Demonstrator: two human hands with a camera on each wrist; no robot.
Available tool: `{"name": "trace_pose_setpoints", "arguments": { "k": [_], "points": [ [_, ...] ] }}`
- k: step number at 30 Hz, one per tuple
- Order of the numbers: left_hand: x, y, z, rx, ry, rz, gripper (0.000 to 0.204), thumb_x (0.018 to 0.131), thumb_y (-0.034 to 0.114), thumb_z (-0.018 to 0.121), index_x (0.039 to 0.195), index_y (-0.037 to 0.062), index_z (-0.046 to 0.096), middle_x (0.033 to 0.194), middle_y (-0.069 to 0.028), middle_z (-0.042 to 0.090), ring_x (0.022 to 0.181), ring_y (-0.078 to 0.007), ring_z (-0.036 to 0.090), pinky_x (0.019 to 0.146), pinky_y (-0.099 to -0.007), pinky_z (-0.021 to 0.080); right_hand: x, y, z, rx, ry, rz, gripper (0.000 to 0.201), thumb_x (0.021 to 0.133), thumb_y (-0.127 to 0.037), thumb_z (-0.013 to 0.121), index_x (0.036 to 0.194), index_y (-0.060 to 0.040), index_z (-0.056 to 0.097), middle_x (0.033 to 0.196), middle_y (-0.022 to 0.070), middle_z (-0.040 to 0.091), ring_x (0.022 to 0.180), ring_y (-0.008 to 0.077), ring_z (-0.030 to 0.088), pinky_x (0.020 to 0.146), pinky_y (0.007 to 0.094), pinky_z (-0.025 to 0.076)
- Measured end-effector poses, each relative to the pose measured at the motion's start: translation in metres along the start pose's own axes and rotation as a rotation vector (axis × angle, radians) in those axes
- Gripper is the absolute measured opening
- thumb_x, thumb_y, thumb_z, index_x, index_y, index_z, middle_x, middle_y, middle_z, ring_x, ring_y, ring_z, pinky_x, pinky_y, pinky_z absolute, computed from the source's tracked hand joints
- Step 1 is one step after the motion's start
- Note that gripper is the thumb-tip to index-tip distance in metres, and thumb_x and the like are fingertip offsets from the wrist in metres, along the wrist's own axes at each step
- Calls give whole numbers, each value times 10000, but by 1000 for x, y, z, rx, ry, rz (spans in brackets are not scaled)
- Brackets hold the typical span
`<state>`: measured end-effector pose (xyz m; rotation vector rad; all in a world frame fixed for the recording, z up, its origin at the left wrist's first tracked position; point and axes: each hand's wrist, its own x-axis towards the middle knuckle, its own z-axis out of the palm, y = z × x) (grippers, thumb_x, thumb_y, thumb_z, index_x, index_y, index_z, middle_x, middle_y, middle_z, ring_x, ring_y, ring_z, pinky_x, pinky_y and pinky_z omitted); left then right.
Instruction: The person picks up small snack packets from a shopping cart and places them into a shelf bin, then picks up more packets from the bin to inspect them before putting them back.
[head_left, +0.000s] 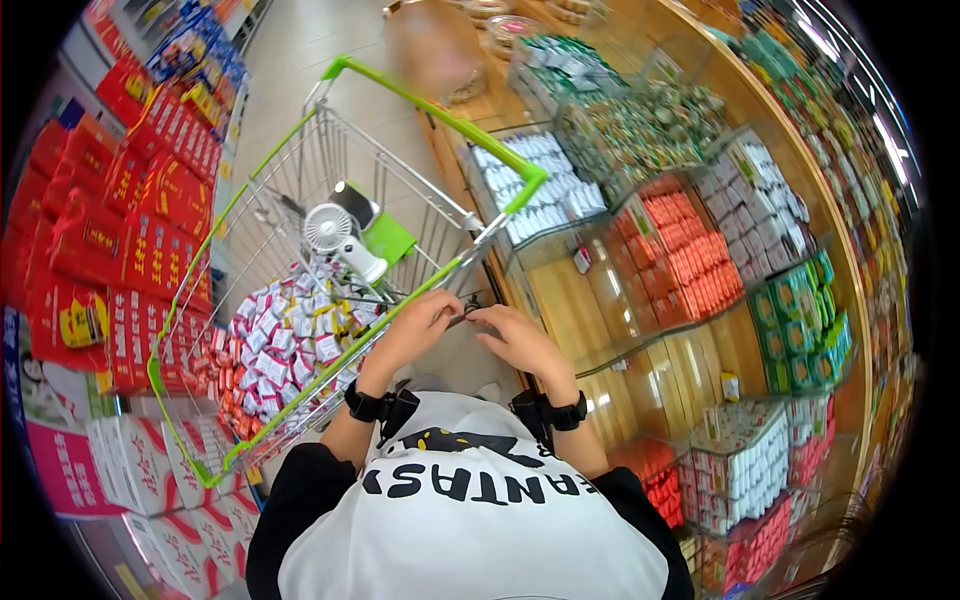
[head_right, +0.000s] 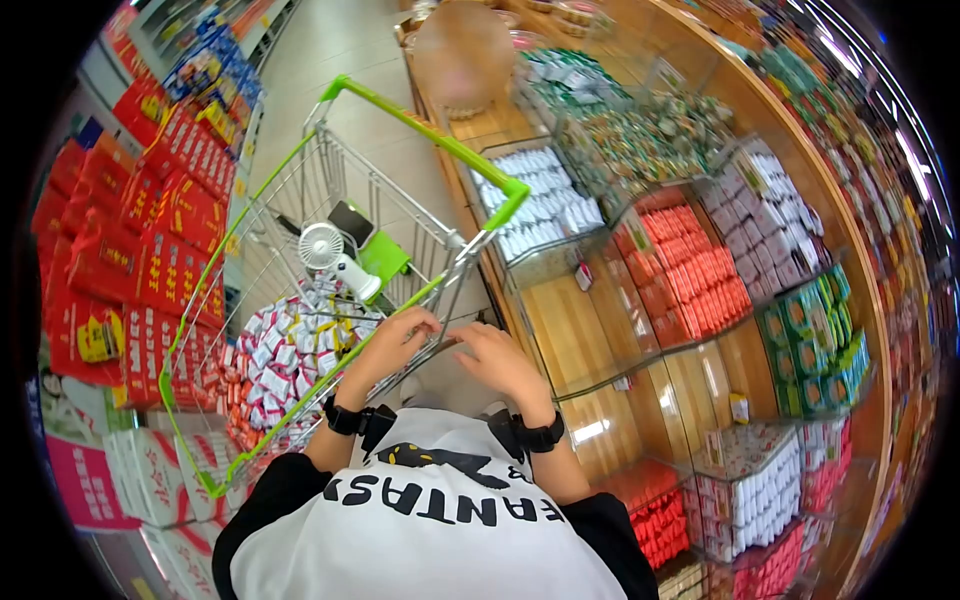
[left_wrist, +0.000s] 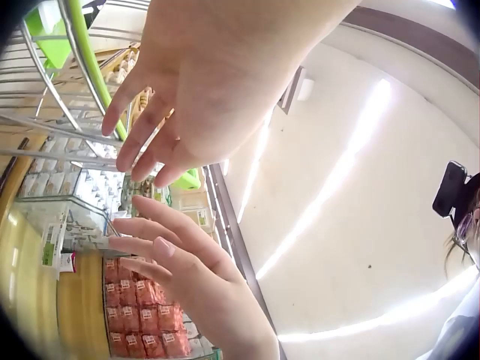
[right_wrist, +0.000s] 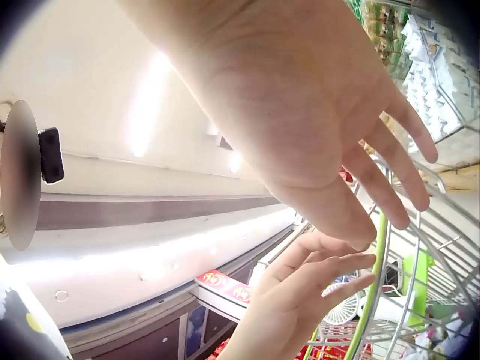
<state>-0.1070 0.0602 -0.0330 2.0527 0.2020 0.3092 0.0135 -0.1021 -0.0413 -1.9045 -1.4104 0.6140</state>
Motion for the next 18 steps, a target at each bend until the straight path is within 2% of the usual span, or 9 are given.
{"name": "trace_pose_setpoints", "arguments": {
  "k": [1, 2, 5, 8, 9, 12, 14, 18],
  "points": [
    [-3, -1, -7, 11, -5, 1, 139, 794, -32, 459, 885, 12, 554, 826, -90, 561, 776, -182, 562, 686, -280, 441, 7, -6, 0, 36, 3, -11, 296, 785, -119, 562, 1070, -39, 553, 996, 146, 573, 964, 306, 530, 829, 361, 425],
    [-6, -4, -14, 54, 3, -6, 130, 798, -24, 462, 882, 13, 553, 824, -99, 562, 763, -195, 562, 689, -294, 438, 14, -14, 2, 74, 6, -22, 294, 776, -118, 560, 1060, -42, 558, 999, 156, 576, 975, 334, 521, 842, 384, 419],
    [-22, -11, -40, 96, 115, 19, 124, 800, -21, 461, 877, 10, 552, 825, -102, 568, 756, -212, 563, 692, -307, 438, 41, -37, 14, 126, 9, -112, 271, 782, -112, 562, 1041, -33, 565, 976, 156, 578, 944, 332, 533, 817, 385, 428],
    [-41, -21, -67, 106, 180, -93, 118, 800, -20, 459, 862, 8, 555, 825, -100, 575, 772, -222, 568, 703, -309, 439, 68, -60, 31, 154, -51, -228, 250, 787, -111, 564, 1024, -29, 569, 949, 154, 582, 902, 327, 548, 790, 379, 438],
    [-48, -24, -75, 99, 201, -142, 116, 801, -22, 458, 857, 7, 555, 825, -100, 577, 776, -224, 568, 706, -307, 440, 75, -68, 36, 156, -76, -247, 250, 787, -111, 564, 1024, -29, 569, 949, 154, 582, 902, 327, 548, 790, 379, 438],
    [-69, -28, -98, 66, 303, -156, 99, 807, -1, 471, 858, 3, 556, 817, -103, 580, 754, -223, 572, 682, -310, 448, 94, -88, 54, 187, -204, -290, 239, 791, -112, 561, 1014, -30, 569, 937, 153, 586, 869, 321, 555, 773, 371, 442],
    [-85, -35, -112, 59, 364, -235, 85, 809, 9, 482, 856, -2, 552, 811, -110, 584, 724, -233, 577, 658, -312, 454, 108, -97, 66, 116, -291, -284, 256, 799, -101, 571, 1046, -34, 563, 987, 139, 591, 920, 285, 558, 796, 349, 443],
    [-126, -68, -147, 92, 566, -272, 86, 802, 5, 493, 863, -1, 553, 809, -106, 585, 739, -208, 581, 677, -300, 456, 127, -116, 91, 142, -334, -327, 220, 812, -110, 558, 1019, -40, 579, 978, 128, 593, 890, 286, 564, 787, 353, 443]
  ]
}}
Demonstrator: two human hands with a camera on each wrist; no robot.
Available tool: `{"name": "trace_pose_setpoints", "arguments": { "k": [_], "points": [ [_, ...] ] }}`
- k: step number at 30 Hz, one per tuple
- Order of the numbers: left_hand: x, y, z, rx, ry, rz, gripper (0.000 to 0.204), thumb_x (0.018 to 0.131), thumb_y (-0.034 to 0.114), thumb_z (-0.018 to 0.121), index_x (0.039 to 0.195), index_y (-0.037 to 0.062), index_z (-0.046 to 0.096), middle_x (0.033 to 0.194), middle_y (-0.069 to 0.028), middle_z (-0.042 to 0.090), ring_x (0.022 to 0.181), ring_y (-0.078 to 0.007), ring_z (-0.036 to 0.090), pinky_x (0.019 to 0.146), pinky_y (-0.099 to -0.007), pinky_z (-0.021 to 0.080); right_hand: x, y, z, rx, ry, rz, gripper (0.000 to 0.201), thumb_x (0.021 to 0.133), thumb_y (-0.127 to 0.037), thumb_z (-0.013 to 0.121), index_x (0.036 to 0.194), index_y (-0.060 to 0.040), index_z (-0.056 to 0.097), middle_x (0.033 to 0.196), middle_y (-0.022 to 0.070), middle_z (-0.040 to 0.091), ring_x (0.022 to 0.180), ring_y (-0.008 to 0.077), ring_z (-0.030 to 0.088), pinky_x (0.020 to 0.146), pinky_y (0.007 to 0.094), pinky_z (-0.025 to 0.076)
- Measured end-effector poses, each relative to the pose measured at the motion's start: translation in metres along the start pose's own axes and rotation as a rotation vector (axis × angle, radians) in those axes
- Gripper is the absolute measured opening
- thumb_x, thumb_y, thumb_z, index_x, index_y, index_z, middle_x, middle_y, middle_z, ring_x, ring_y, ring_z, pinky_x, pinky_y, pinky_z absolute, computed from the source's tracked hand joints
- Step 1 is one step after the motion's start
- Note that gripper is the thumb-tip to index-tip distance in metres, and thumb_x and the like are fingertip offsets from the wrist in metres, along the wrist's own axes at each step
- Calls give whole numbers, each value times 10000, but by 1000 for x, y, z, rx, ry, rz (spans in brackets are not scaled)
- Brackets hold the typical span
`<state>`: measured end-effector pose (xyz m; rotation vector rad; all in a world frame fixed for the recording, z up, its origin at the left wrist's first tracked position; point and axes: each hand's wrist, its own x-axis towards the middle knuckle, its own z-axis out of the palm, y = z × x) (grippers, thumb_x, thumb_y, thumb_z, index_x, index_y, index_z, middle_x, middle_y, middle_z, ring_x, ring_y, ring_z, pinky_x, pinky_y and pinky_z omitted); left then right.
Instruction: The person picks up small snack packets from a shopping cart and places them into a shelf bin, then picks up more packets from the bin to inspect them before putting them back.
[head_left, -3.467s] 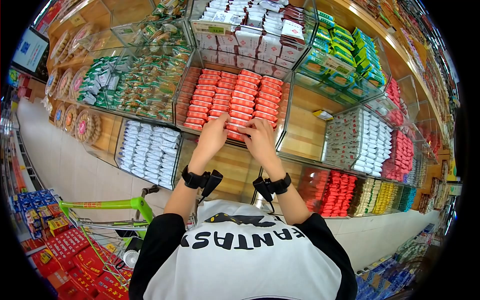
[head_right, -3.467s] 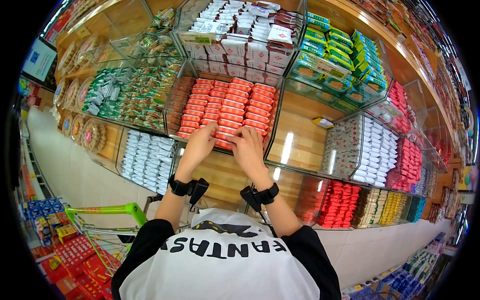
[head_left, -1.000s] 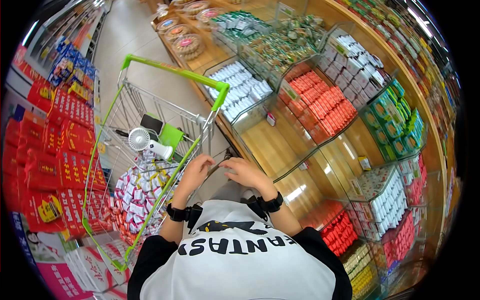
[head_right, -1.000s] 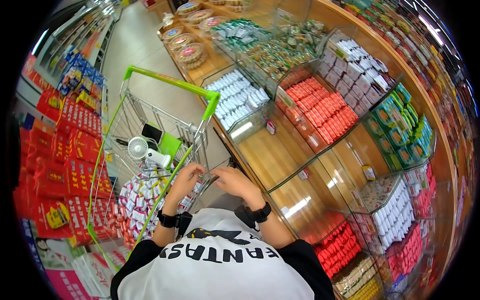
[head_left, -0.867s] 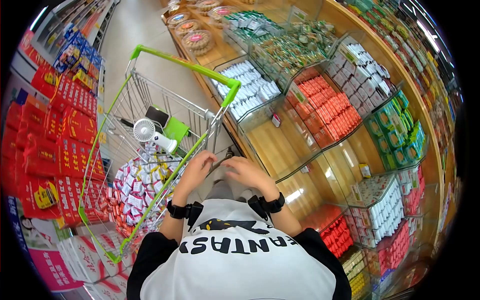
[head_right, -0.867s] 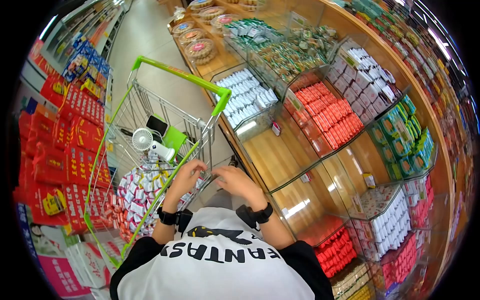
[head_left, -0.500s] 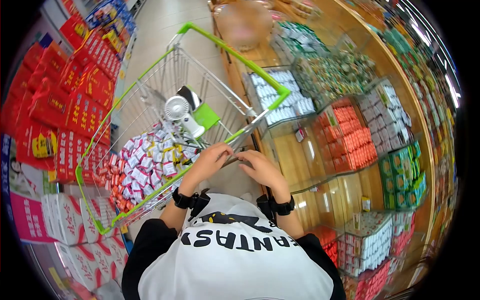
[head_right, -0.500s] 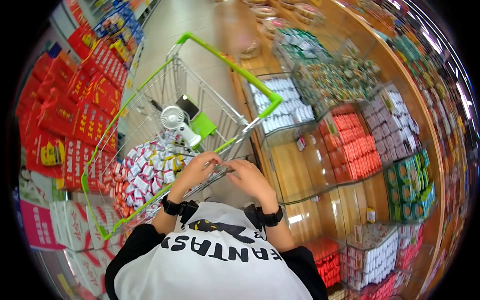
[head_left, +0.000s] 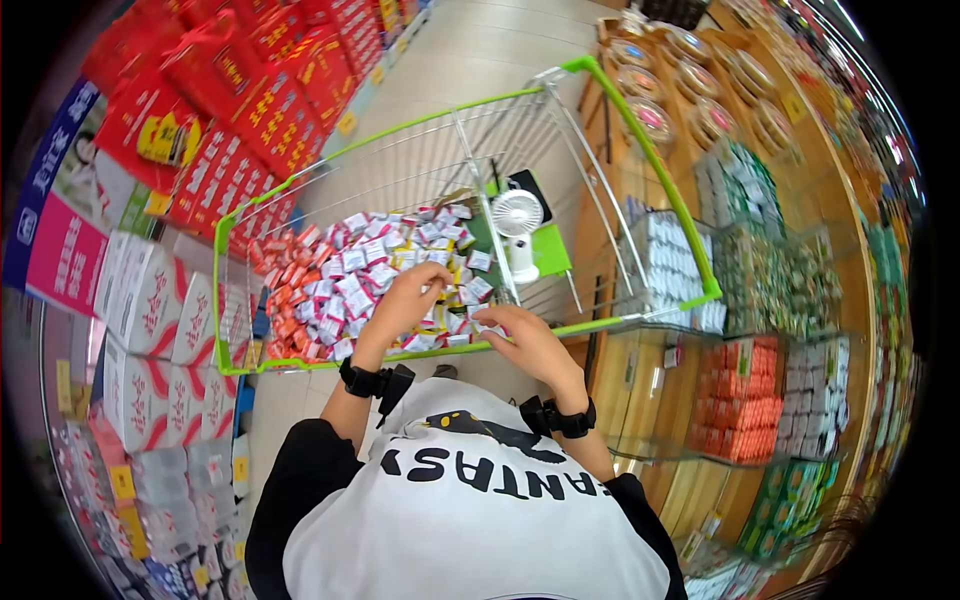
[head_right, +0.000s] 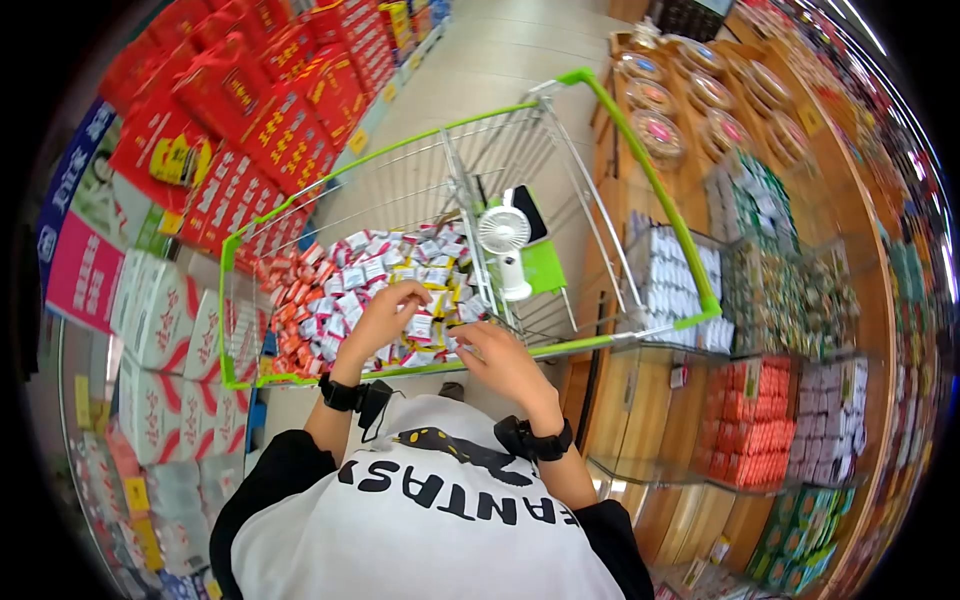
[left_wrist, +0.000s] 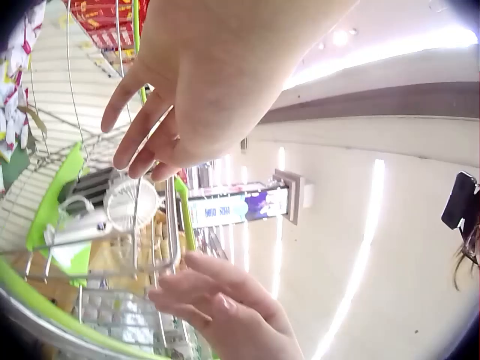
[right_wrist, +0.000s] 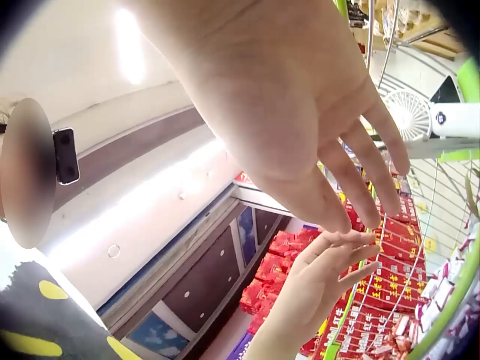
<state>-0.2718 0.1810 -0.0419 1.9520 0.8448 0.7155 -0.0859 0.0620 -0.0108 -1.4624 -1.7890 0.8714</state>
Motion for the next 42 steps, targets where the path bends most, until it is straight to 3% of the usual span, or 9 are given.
{"name": "trace_pose_setpoints", "arguments": {
  "k": [9, 12, 17, 19, 25, 30, 32, 36, 42],
  "points": [
    [-31, -98, -91, 121, 280, -216, 103, 779, 36, 495, 844, 1, 566, 763, -115, 598, 724, -215, 590, 669, -300, 452, 55, -11, 32, 29, -152, -24, 221, 813, -92, 562, 1028, -44, 584, 963, 120, 600, 882, 273, 570, 785, 346, 445],
    [-44, -144, -105, 120, 266, -410, 149, 780, 112, 505, 837, 2, 587, 772, -128, 612, 740, -243, 592, 672, -316, 453, 72, -11, 43, 27, -178, -55, 226, 818, -90, 559, 1037, -41, 582, 969, 122, 601, 880, 271, 572, 784, 344, 445],
    [-62, -193, -127, 155, 212, -491, 175, 778, 162, 523, 845, 14, 591, 743, -121, 610, 692, -236, 595, 630, -328, 457, 97, -16, 55, 16, -256, -32, 235, 817, -96, 557, 1044, -40, 577, 972, 123, 597, 872, 269, 575, 773, 336, 450],
    [-65, -205, -137, 67, 87, -755, 183, 787, 181, 517, 854, 29, 593, 702, -112, 600, 620, -206, 591, 573, -332, 457, 106, -15, 62, 10, -271, -30, 232, 816, -101, 556, 1040, -40, 576, 973, 122, 595, 871, 269, 575, 770, 336, 451],
    [-78, -279, -161, 30, 120, -837, 250, 763, 240, 533, 862, 15, 581, 676, -124, 610, 609, -202, 607, 563, -336, 472, 124, -8, 82, -17, -300, -38, 234, 813, -122, 553, 1033, -45, 575, 964, 130, 592, 860, 282, 570, 750, 347, 454],
    [-73, -337, -176, 337, 173, -790, 289, 767, 187, 508, 974, -15, 512, 1014, -245, 546, 906, -351, 558, 762, -412, 444, 135, -7, 94, -26, -381, 25, 239, 806, -128, 554, 1025, -37, 580, 927, 149, 594, 816, 298, 566, 727, 357, 454],
    [-57, -312, -185, 503, 101, -829, 316, 756, 173, 525, 1005, -22, 517, 1156, -256, 455, 1004, -383, 499, 823, -427, 436, 138, -4, 98, -21, -403, 57, 230, 812, -122, 552, 1024, -37, 578, 952, 143, 593, 836, 290, 571, 740, 353, 457],
    [-53, -342, -182, 687, 95, -810, 286, 746, 159, 537, 988, 8, 557, 1280, -226, 373, 1107, -373, 437, 870, -425, 430, 140, 7, 107, -22, -448, 134, 225, 815, -113, 549, 1025, -38, 578, 986, 144, 591, 874, 287, 572, 768, 350, 458],
    [-43, -358, -179, 727, -28, -876, 322, 750, 141, 536, 1057, 190, 622, 1454, -71, 151, 1285, -299, 250, 935, -492, 370, 137, 16, 114, -91, -401, 109, 242, 814, -114, 547, 1045, -44, 566, 992, 138, 592, 894, 299, 567, 784, 354, 452]
  ]
}}
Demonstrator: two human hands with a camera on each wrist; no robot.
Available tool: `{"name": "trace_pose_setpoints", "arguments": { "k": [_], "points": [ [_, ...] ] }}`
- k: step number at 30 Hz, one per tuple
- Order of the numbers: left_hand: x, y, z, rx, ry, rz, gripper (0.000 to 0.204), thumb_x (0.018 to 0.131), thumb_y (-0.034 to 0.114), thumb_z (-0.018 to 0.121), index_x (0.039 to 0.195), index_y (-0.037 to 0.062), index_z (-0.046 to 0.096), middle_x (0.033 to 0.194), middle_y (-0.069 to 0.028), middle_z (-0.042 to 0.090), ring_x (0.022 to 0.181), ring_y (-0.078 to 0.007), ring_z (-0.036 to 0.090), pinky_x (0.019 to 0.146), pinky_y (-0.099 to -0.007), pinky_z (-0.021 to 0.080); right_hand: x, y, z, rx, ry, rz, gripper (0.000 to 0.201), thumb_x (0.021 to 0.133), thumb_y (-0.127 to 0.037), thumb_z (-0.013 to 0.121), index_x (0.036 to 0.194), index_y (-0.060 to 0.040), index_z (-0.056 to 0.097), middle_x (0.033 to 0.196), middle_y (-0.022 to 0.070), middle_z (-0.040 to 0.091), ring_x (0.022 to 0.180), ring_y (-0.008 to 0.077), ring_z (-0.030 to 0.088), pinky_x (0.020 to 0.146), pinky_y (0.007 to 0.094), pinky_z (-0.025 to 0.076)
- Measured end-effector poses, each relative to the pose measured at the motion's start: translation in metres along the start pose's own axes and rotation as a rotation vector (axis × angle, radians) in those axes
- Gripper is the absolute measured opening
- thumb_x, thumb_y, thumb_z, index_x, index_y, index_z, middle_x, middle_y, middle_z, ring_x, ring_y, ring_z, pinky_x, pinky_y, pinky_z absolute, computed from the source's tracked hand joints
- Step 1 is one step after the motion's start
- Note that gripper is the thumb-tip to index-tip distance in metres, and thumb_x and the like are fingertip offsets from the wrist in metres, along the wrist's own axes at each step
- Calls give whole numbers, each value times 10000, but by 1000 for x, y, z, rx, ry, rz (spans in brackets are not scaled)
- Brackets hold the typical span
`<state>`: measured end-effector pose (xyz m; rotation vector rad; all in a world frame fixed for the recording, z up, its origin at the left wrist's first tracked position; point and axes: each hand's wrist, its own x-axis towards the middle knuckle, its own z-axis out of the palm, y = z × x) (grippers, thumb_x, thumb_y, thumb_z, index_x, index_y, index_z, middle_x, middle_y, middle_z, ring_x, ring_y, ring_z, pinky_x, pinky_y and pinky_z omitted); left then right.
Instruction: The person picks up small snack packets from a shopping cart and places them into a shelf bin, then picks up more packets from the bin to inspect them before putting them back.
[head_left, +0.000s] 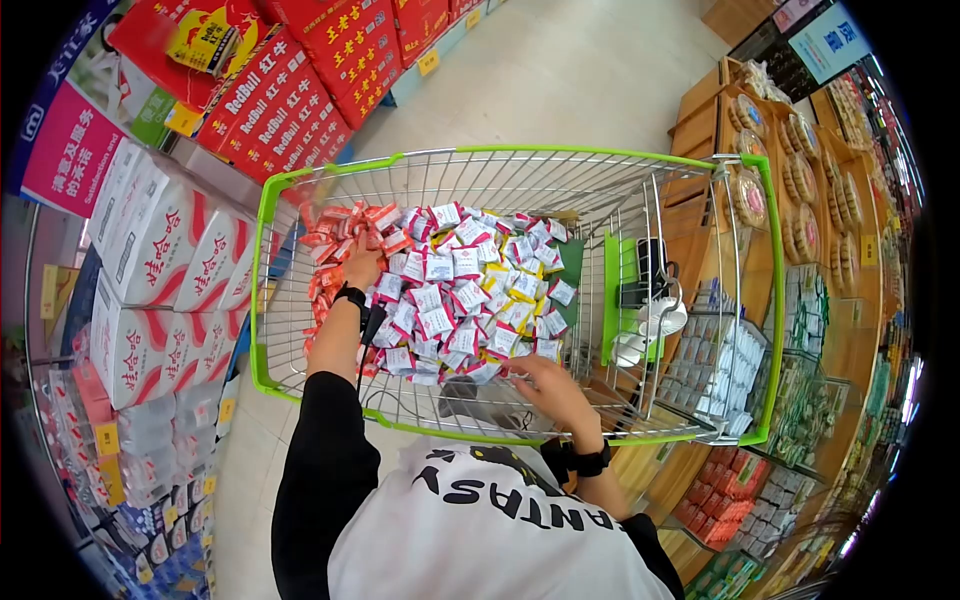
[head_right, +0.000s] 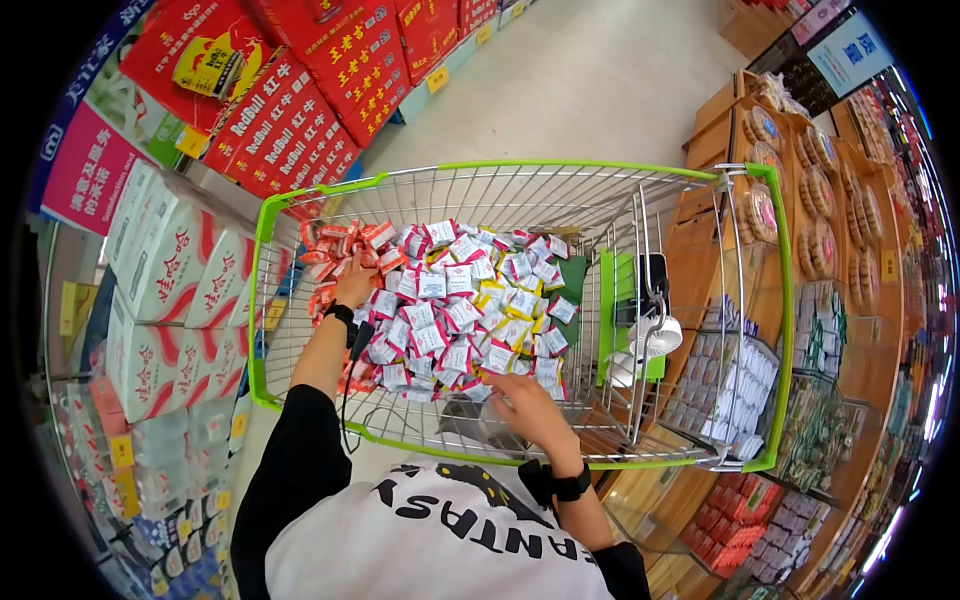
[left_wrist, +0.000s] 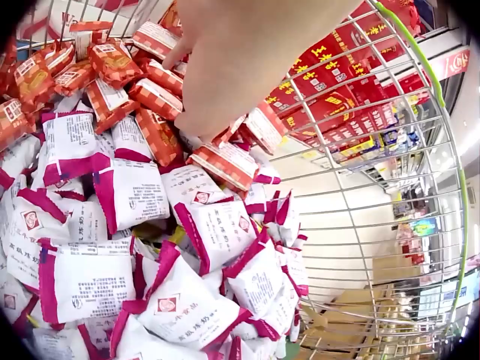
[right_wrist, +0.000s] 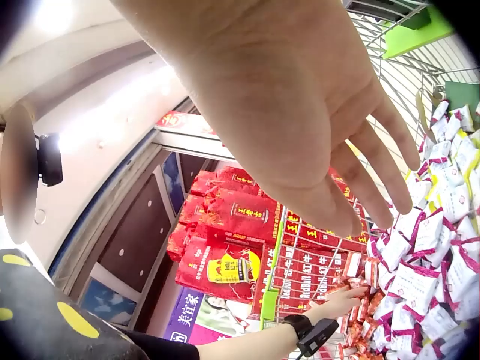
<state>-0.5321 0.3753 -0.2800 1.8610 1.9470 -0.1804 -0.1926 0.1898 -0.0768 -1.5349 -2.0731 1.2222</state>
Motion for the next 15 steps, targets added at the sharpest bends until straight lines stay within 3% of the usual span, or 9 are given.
{"name": "trace_pose_setpoints", "arguments": {
  "k": [2, 5, 7, 9, 10, 15],
  "points": [
    [9, -6, 11, 95, 10, 39, 366, 763, 127, 521, 1095, 249, 612, 1458, -50, 137, 1300, -276, 216, 961, -533, 315, -2, -2, 0, 11, -3, 36, 244, 812, -113, 550, 1046, -44, 563, 991, 136, 593, 899, 297, 566, 785, 355, 450],
    [13, -7, 14, 107, 53, 90, 348, 772, 126, 511, 1077, 253, 620, 1461, -45, 132, 1302, -274, 210, 980, -548, 279, -2, -3, 0, 31, -14, 72, 243, 810, -112, 556, 1043, -46, 562, 991, 131, 593, 905, 294, 564, 789, 355, 447],
    [10, -5, 14, 119, 45, 107, 362, 759, 128, 536, 1091, 253, 608, 1434, -74, 189, 1286, -277, 239, 970, -515, 307, 0, -3, 1, 41, -19, 83, 239, 809, -112, 558, 1040, -47, 562, 991, 130, 593, 908, 292, 563, 791, 355, 445],
    [2, -4, 13, -55, 206, 168, 387, 738, 132, 569, 1110, 238, 593, 1359, -137, 284, 1249, -316, 287, 963, -488, 325, 3, -4, 3, 35, -21, 64, 238, 807, -110, 562, 1038, -50, 561, 987, 127, 590, 905, 288, 563, 791, 353, 442],
    [5, -4, 19, -46, 322, 213, 402, 722, 128, 590, 1117, 206, 579, 1209, -176, 386, 1142, -355, 377, 925, -448, 365, 3, -3, 5, 35, -18, 66, 238, 807, -110, 562, 1038, -50, 561, 987, 127, 590, 905, 288, 563, 791, 353, 442],
    [14, 5, 26, -173, 428, 368, 388, 717, 85, 602, 1096, 151, 552, 1017, -172, 409, 982, -364, 433, 833, -417, 412, 4, -1, 9, 17, -15, 60, 238, 808, -108, 559, 1040, -52, 556, 976, 123, 587, 906, 287, 563, 789, 351, 440]
  ]
}}
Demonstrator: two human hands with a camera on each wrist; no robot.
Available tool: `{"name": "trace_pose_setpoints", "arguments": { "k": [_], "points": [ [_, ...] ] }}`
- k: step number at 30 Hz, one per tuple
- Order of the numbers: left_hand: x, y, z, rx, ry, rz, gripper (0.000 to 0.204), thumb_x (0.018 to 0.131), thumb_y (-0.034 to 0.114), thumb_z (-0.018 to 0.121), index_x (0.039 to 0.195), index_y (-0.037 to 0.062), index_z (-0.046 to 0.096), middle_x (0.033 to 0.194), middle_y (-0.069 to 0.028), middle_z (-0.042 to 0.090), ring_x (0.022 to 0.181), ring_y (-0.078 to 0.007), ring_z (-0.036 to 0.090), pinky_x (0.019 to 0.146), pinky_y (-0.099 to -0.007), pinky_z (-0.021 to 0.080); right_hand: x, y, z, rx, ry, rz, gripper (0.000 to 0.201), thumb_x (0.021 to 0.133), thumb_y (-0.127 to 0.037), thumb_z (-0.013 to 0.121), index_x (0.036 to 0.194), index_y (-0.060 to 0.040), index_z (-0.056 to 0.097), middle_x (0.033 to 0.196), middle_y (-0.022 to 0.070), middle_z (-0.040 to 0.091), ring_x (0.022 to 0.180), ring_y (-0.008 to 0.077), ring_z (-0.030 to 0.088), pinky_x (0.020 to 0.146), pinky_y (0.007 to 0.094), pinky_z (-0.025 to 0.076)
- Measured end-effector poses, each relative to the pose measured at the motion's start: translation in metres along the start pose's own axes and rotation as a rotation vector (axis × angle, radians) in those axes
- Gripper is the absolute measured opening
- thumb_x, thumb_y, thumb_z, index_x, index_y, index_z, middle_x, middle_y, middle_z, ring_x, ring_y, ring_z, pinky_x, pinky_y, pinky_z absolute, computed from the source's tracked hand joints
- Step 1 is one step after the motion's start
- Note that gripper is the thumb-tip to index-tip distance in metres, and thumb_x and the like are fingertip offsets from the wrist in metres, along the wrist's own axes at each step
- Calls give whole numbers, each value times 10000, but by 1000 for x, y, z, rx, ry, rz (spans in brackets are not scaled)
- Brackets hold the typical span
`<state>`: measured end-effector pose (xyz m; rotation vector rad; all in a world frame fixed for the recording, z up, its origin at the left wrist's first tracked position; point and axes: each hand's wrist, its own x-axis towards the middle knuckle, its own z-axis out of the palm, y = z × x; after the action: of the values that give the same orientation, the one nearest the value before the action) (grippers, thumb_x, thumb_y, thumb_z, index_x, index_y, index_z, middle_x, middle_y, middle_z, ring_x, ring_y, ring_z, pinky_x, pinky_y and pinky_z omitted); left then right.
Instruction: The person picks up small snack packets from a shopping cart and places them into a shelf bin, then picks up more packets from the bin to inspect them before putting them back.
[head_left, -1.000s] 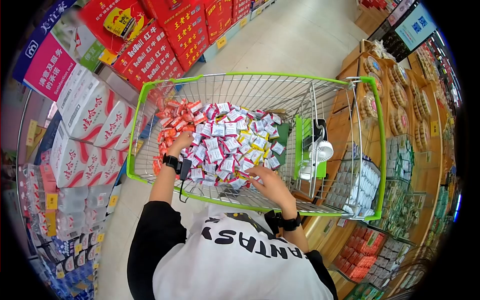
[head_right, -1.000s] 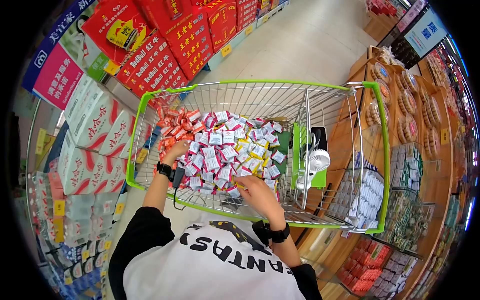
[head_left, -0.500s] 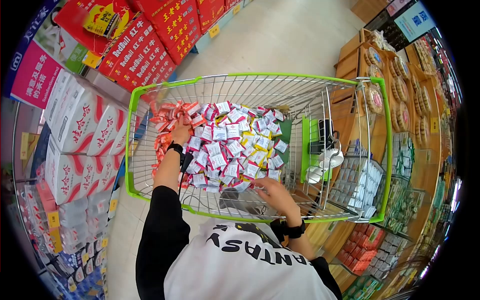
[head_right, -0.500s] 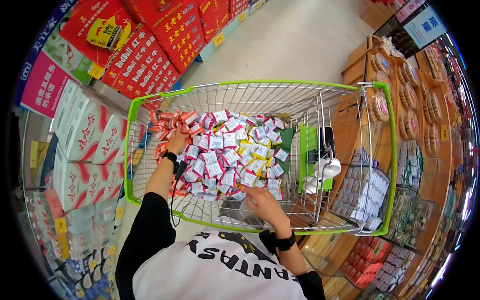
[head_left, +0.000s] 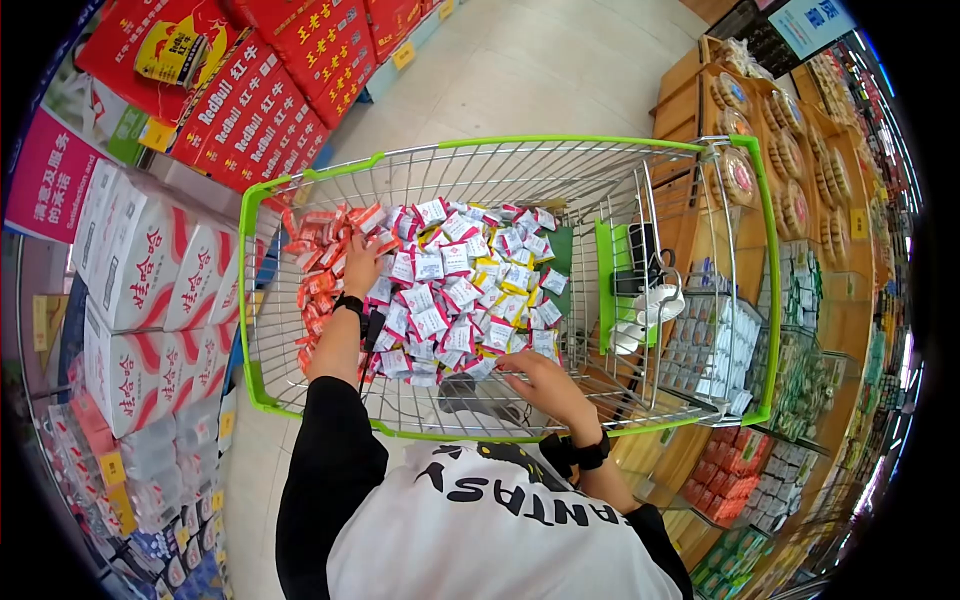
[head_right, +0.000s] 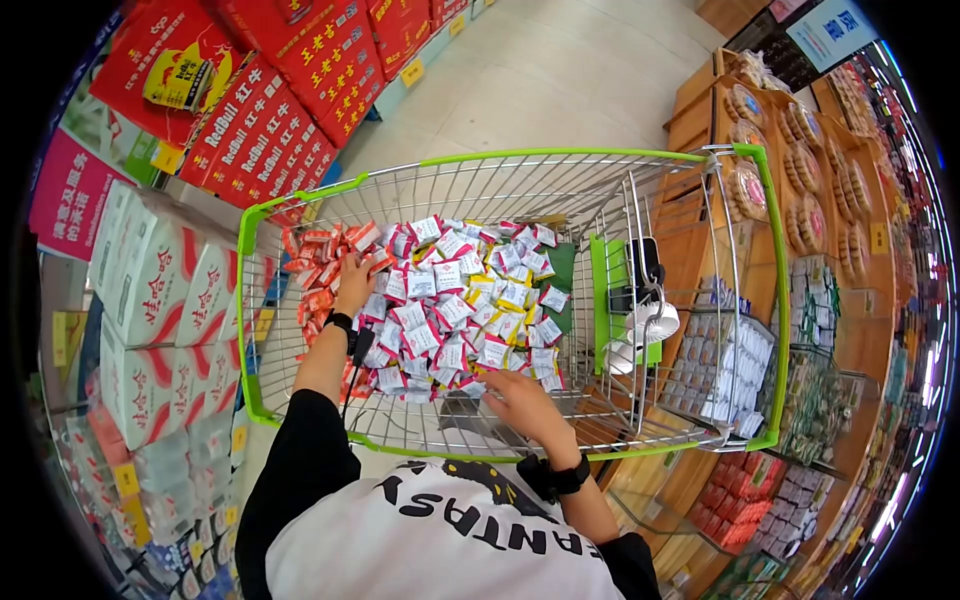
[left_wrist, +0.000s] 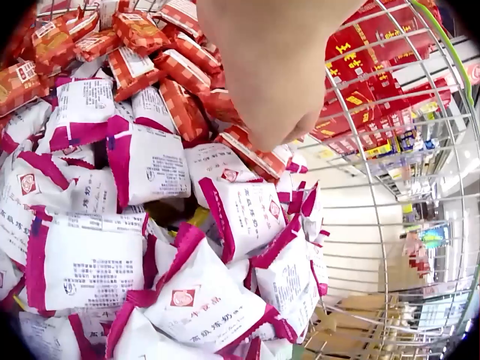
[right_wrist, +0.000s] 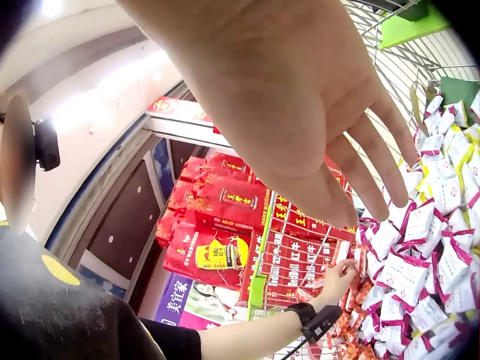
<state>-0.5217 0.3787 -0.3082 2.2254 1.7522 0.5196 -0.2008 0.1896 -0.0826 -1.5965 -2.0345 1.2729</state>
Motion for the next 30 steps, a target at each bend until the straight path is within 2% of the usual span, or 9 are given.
{"name": "trace_pose_setpoints", "arguments": {
  "k": [2, 4, 6, 11, 17, 20, 23, 26, 30],
  "points": [
    [5, 12, -3, -123, -128, -125, 360, 710, 98, 609, 1067, 123, 565, 1051, -175, 418, 984, -364, 436, 847, -432, 407, -1, -1, -2, -12, 11, 17, 241, 810, -109, 558, 1044, -52, 555, 978, 125, 588, 905, 287, 562, 790, 352, 442],
    [7, 10, 11, -121, -135, -99, 420, 692, 89, 626, 1100, 123, 528, 1079, -174, 420, 1009, -365, 427, 827, -435, 425, -2, -2, -4, -24, 24, 35, 244, 813, -111, 557, 1049, -53, 554, 981, 127, 588, 903, 288, 562, 790, 353, 443],
    [6, 9, 21, 92, -94, -67, 523, 681, 80, 635, 1172, 143, 466, 1136, -166, 418, 1050, -367, 412, 815, -450, 441, -3, 0, -6, 27, 43, 32, 251, 817, -112, 556, 1061, -52, 550, 987, 134, 586, 896, 289, 562, 781, 355, 450],
    [10, 10, 32, 39, -126, -270, 657, 675, 79, 642, 1255, 146, 341, 1194, -115, 420, 1092, -359, 412, 819, -505, 437, -6, 2, -6, 35, 63, 53, 260, 828, -148, 549, 1066, -42, 554, 984, 152, 590, 896, 307, 558, 780, 372, 449],
    [20, 31, 11, 92, -307, -348, 589, 703, 80, 612, 1237, 117, 367, 1193, -95, 422, 1089, -348, 424, 809, -475, 451, -7, 1, -5, 40, 39, 97, 267, 831, -180, 547, 1057, -38, 561, 988, 168, 592, 907, 328, 553, 787, 395, 443],
    [16, 17, 26, 46, -190, -277, 567, 715, 96, 610, 1232, 134, 380, 1185, -115, 430, 1073, -356, 436, 817, -469, 443, -7, 3, -2, 32, 35, 84, 263, 822, -171, 549, 1048, -37, 559, 974, 167, 593, 898, 331, 554, 780, 399, 444],
    [11, 5, 37, 45, -175, -208, 547, 721, 115, 614, 1220, 135, 392, 1172, -137, 444, 1049, -380, 444, 829, -464, 432, -6, 5, -1, 13, 43, 48, 261, 812, -159, 553, 1042, -36, 558, 946, 163, 596, 876, 332, 557, 766, 399, 444],
    [1, 12, 26, 71, -124, -143, 512, 723, 121, 620, 1193, 120, 418, 1153, -156, 463, 1034, -401, 448, 830, -462, 423, -7, 3, -3, 11, 65, 9, 265, 803, -151, 558, 1041, -36, 557, 915, 158, 599, 854, 328, 561, 750, 397, 445],
    [-4, 3, 26, -1, -136, -236, 375, 724, 52, 560, 1094, 84, 513, 1129, -183, 472, 1010, -418, 447, 842, -460, 400, -13, 5, -4, -6, 121, -40, 279, 789, -137, 566, 1049, -36, 555, 893, 154, 600, 840, 324, 563, 741, 392, 445]
  ]
}}
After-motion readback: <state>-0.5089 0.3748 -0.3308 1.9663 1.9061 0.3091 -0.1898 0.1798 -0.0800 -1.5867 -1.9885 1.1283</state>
